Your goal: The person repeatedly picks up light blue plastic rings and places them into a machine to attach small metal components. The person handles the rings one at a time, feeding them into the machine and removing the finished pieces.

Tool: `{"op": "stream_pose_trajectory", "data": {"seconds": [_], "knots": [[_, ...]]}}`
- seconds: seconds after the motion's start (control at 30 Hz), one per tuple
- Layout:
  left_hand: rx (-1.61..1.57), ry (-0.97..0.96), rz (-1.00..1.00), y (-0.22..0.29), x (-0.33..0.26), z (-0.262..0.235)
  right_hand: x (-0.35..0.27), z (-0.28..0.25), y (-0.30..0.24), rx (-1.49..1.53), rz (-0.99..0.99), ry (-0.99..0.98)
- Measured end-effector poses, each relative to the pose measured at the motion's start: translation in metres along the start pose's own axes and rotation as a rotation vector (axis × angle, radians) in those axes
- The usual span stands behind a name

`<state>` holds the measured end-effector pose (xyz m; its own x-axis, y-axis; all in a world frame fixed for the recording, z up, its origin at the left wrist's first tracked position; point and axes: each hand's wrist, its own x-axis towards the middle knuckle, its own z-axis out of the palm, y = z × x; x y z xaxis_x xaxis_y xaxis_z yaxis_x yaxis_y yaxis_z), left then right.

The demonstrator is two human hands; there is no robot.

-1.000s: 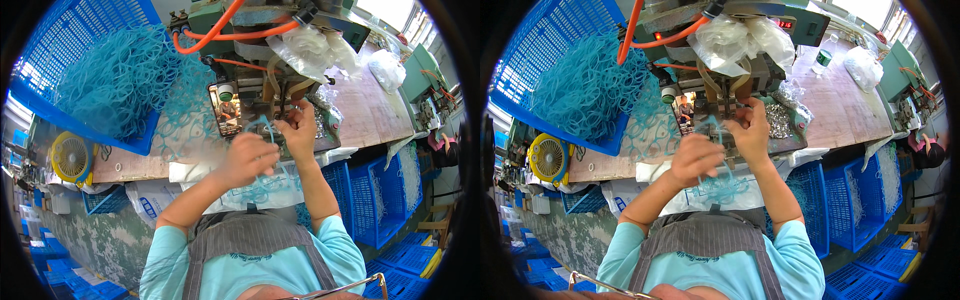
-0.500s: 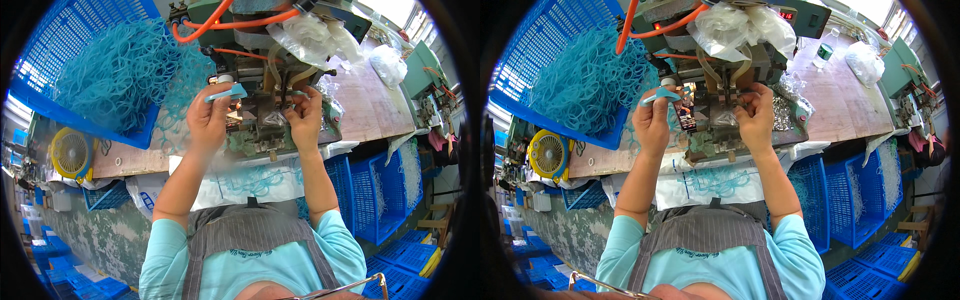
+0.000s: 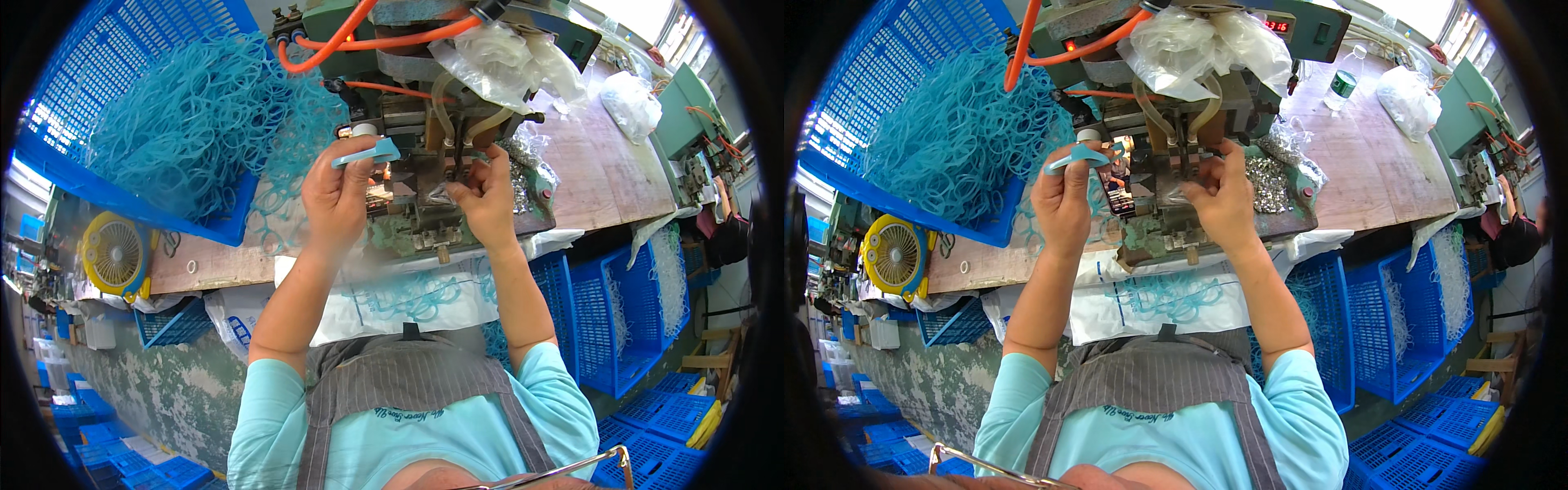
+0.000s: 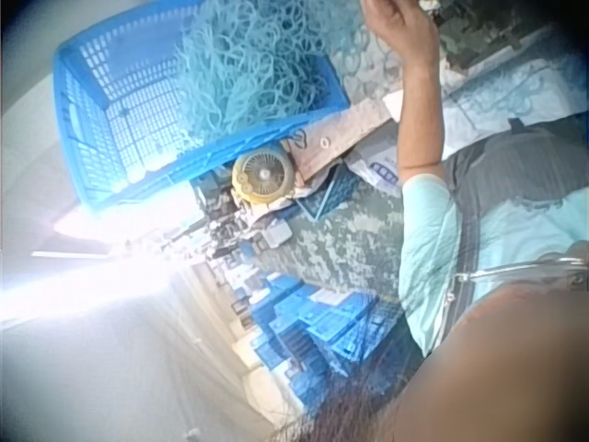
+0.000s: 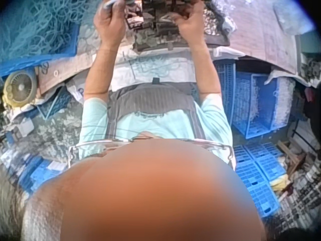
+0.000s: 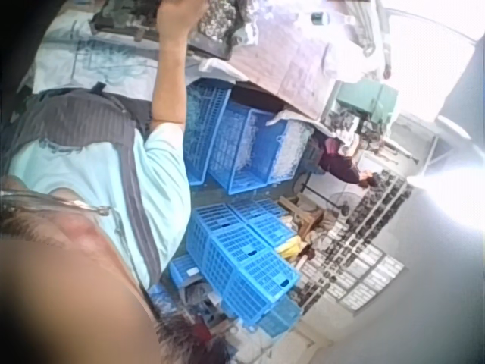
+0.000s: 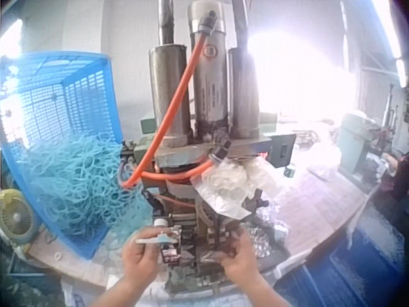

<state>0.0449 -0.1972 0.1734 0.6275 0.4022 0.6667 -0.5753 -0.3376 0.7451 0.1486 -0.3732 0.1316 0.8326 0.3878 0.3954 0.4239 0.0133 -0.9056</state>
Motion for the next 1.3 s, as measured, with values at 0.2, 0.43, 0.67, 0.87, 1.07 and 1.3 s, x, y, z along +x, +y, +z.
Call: {"op": "stream_pose_trajectory", "data": {"seconds": [0.2, 0.43, 0.67, 0.87, 1.07, 1.3], "knots": [[0.172, -0.056, 0.082, 0.005, -0.004, -0.003, -0.005, 0.011, 0.001, 0.089, 0.075, 0.071], [0.290, -0.520, 0.541, -0.008, -0.049, 0.029, -0.002, -0.019, 0.011, 0.059, -0.034, -0.039], [0.222, -0.559, 0.503, -0.022, -0.054, 0.031, 0.011, -0.113, 0.094, -0.489, 0.270, 0.353], [0.232, -0.529, 0.540, -0.021, -0.054, 0.031, -0.016, -0.110, 0.104, -1.132, 0.107, 0.014], [0.453, -0.575, 0.672, -0.017, -0.047, 0.017, -0.002, -0.086, 0.122, -0.760, -0.053, 0.101], [1.017, 0.000, 0.397, -0.124, 0.045, -0.092, -0.006, -0.080, 0.118, -0.756, -0.239, 0.228]]}}
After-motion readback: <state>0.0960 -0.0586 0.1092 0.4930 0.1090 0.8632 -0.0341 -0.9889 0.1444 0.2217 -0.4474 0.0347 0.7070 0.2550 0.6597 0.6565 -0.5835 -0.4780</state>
